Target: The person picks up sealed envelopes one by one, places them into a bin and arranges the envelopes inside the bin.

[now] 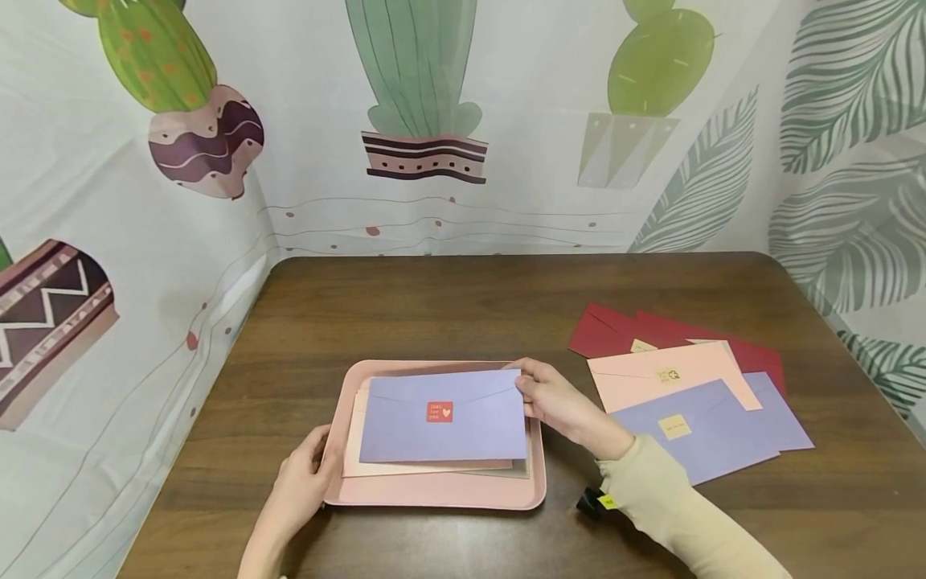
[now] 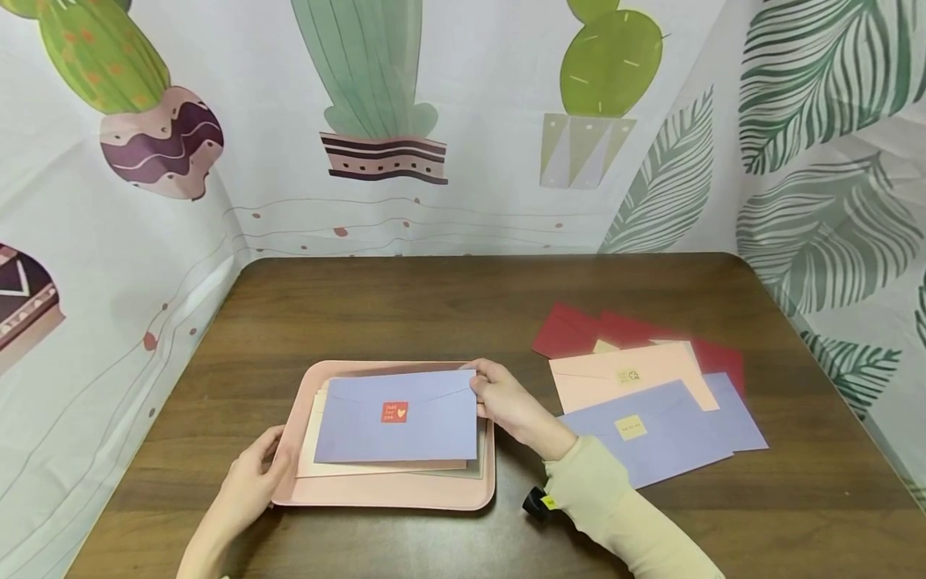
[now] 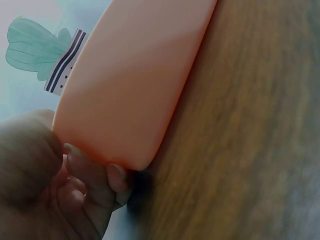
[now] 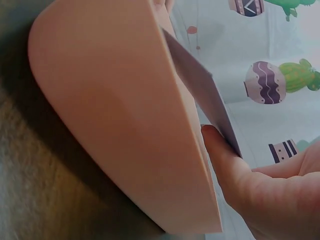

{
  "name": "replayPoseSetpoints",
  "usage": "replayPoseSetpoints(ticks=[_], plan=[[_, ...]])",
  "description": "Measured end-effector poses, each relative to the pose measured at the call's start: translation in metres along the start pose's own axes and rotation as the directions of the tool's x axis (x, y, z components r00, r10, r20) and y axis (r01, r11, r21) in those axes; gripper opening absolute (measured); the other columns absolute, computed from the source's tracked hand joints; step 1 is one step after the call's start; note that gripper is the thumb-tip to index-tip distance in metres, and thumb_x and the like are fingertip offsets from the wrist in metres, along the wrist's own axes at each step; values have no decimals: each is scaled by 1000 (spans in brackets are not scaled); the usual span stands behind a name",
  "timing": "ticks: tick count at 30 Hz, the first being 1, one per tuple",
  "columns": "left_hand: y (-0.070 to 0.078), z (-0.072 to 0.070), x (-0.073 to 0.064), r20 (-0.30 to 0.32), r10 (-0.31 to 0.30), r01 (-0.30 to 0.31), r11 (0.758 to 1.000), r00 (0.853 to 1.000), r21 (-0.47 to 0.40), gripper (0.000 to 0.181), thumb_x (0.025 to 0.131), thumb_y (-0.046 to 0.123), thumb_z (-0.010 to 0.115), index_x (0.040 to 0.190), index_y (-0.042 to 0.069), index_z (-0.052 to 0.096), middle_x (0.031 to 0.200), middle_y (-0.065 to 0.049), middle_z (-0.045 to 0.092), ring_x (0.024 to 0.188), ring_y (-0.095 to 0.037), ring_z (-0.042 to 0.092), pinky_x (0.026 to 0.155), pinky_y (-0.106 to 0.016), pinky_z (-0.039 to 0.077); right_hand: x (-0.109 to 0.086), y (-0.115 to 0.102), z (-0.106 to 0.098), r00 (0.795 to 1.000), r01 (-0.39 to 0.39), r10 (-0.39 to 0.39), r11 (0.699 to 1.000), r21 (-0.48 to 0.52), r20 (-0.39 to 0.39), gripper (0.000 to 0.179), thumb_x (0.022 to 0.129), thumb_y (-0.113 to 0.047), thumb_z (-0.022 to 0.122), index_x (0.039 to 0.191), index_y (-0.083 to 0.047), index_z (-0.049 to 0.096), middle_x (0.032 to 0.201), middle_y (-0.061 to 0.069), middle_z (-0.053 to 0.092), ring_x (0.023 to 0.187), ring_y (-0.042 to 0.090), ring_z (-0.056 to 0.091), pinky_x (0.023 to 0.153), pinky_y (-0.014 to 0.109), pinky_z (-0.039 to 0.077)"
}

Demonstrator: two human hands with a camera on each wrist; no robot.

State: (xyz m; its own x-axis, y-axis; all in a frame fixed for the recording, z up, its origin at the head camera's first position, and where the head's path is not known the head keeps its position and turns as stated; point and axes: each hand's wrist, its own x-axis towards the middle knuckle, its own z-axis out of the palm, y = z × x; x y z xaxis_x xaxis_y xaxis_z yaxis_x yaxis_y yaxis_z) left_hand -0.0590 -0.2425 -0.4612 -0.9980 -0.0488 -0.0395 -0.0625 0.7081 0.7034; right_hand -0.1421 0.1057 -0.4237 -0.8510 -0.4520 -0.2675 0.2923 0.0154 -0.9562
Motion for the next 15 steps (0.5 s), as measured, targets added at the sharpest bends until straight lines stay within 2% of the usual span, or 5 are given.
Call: replayPoseSetpoints(ticks=[5, 9, 11, 13, 15], plan=[[0, 1, 0, 5, -3, 3, 1000, 1000, -18, 30, 100, 17, 50, 127, 3, 55, 120, -22, 65, 102, -29, 66, 78, -33, 54, 2, 1, 6, 1000, -28, 28, 1000, -12, 1, 34, 102, -1, 29, 133, 13, 31, 122, 22, 52, 95, 9, 59, 80, 23, 51], [0, 1, 0, 10, -7, 8, 1000, 1000, -19, 31, 100, 17, 49, 127, 3, 55, 122, -23, 64, 103, -30, 66, 79, -35, 54, -1, -1, 8, 998, -59, 56, 993, -100, -26, 39, 100, -4, 38, 137, 8, 32, 100, 9, 49, 85, 9, 50, 77, 23, 44], [0, 1, 0, 10, -9, 9, 1000, 1000, -17, 31, 100, 17, 49, 127, 3, 55, 122, -23, 63, 104, -31, 66, 79, -35, 54, -2, -2, 8, 997, -64, 58, 984, -166, -43, 42, 99, -7, 42, 138, 6, 34, 97, 6, 43, 80, 11, 43, 74, 24, 39], [0, 1, 0, 10, -9, 9, 1000, 1000, -18, 30, 100, 16, 49, 127, 3, 55, 122, -24, 63, 104, -32, 66, 79, -36, 54, -3, -4, 7, 998, -58, 49, 973, -224, -47, 44, 99, -10, 46, 139, 4, 35, 103, 10, 45, 82, 14, 41, 74, 26, 38], [0, 1, 0, 11, -9, 10, 1000, 1000, -23, 30, 100, 16, 49, 127, 3, 55, 122, -25, 63, 103, -33, 67, 78, -35, 54, -3, -5, 7, 999, -44, 35, 964, -263, -39, 45, 98, -12, 47, 139, 3, 36, 117, 16, 45, 87, 17, 43, 74, 28, 38]])
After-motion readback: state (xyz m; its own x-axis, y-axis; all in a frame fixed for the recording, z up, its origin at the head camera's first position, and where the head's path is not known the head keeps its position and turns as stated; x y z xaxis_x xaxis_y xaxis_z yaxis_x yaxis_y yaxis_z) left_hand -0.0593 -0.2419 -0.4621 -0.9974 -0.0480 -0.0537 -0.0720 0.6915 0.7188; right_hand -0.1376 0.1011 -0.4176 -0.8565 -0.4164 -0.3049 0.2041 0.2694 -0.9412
